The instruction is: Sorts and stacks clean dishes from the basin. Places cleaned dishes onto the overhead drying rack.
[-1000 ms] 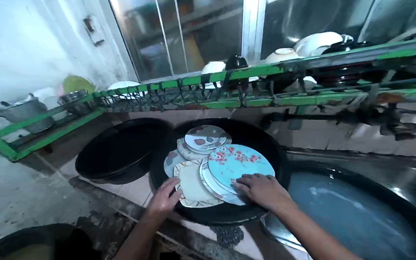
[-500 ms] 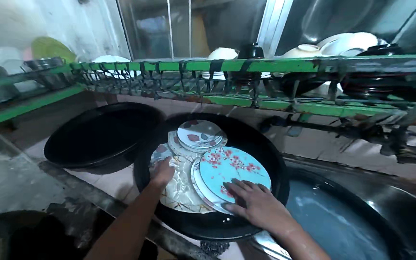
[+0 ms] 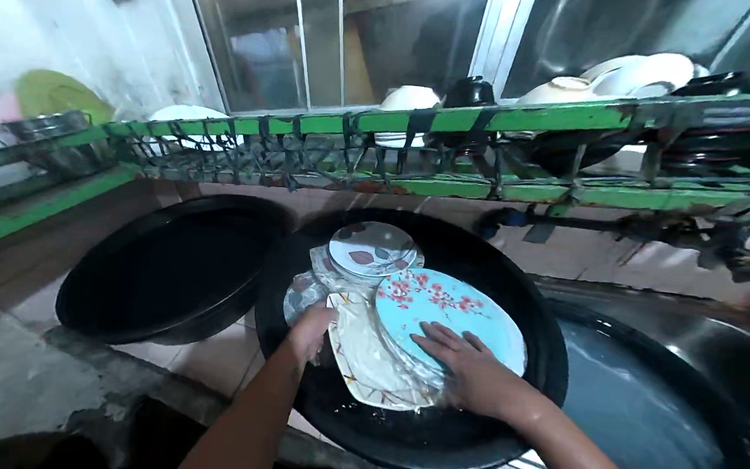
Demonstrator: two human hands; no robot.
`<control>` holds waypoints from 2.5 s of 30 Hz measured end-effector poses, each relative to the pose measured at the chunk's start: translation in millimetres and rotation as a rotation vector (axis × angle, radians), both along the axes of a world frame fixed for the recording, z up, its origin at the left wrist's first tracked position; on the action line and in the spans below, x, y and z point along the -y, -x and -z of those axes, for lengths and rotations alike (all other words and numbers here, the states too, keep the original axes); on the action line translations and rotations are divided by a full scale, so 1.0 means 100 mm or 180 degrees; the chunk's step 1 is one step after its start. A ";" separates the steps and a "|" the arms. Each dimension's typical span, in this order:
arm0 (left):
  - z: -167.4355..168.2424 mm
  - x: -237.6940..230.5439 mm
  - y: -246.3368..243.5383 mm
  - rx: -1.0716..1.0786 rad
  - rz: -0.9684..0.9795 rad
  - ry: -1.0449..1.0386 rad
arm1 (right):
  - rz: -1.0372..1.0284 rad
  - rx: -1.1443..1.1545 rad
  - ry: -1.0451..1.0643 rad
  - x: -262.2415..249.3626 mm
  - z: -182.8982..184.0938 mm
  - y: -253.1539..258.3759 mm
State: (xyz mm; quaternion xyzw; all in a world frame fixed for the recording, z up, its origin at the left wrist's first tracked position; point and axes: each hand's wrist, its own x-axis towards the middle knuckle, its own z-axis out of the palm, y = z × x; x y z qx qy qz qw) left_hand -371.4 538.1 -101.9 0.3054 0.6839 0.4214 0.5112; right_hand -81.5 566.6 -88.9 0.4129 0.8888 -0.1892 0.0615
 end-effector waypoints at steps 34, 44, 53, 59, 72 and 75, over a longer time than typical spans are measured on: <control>0.08 -0.51 0.32 0.0922 -0.1297 -0.0664 | 0.2007 -0.3500 -0.0128 0.60 -0.29 0.43; 0.30 -0.81 0.35 0.1631 -0.0857 -0.0485 | 0.0005 -0.2267 -0.2336 0.22 -0.58 0.09; 0.00 -0.87 0.28 0.1342 -0.0809 -0.0542 | 0.0335 -0.0928 -0.1407 -0.30 0.00 0.49; -0.04 -0.84 0.27 0.0558 -0.0717 -0.0834 | 0.1377 -0.1461 -0.1159 -0.65 0.08 0.28; -0.62 0.08 0.68 -0.0963 -0.1723 -0.2341 | 0.3173 -0.3609 0.0645 -0.95 0.14 0.19; -0.68 0.23 0.74 -0.0477 -0.2057 -0.2376 | 0.3306 -0.3873 0.0639 -0.96 0.14 0.21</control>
